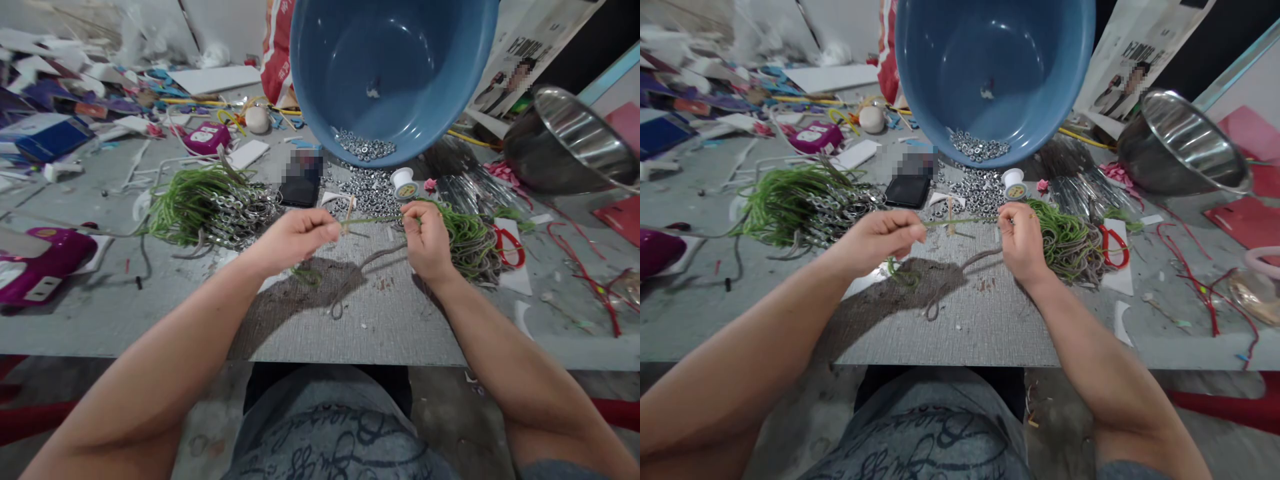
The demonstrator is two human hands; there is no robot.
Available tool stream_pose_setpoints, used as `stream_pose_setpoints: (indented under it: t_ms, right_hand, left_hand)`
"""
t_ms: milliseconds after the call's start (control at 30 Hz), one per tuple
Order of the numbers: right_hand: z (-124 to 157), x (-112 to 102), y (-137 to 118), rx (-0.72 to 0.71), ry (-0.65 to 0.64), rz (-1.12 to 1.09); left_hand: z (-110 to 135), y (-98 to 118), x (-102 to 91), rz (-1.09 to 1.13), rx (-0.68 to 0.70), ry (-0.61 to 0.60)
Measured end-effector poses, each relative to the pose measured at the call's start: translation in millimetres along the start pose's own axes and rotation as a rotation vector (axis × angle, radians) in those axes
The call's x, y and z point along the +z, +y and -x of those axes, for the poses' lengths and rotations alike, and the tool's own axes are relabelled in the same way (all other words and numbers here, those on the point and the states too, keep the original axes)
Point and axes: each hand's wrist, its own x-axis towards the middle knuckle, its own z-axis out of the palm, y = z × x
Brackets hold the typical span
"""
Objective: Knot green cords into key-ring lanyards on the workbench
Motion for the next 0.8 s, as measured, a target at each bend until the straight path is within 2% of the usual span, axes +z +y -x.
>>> stream_pose_setpoints:
  t_ms: [100,167,233,300,400,467,600,800]
  right_hand:
    - [-3,-3,20,0.118,0.021,0.072]
    - [-4,-4,26,0.147,-0.008,0.141]
    - [-3,-3,29,0.143,-0.080,0.211]
    - [-2,-1,30,0.130,-0.198,0.265]
    - [-1,2,30,0.124,-0.353,0.297]
    - [-1,2,30,0.132,-0.360,0.303]
    - [-2,-4,31,0.199,-0.310,0.375]
    - [-5,-18,46,0.400,-0.322,0.587]
  left_hand:
    - [-1,-2,-8.7,0.156,-0.012,0.133]
    - [-1,-2,-10.0,0.131,-0.016,0.165]
    - [-2,-2,-8.6,0.001,-0.019,0.185]
    - [-4,-4,-5.5,-0.254,-0.016,0.206]
    - [-7,-8,0.2,-0.721,-0.034,0.140]
    - [-8,-12,3.6,-0.912,-0.070,0.037]
    - [-8,-16,6.7,-1.050,-0.135,-0.058]
    - [-6,-17,6.3,-1.083,-0.129,-0.066]
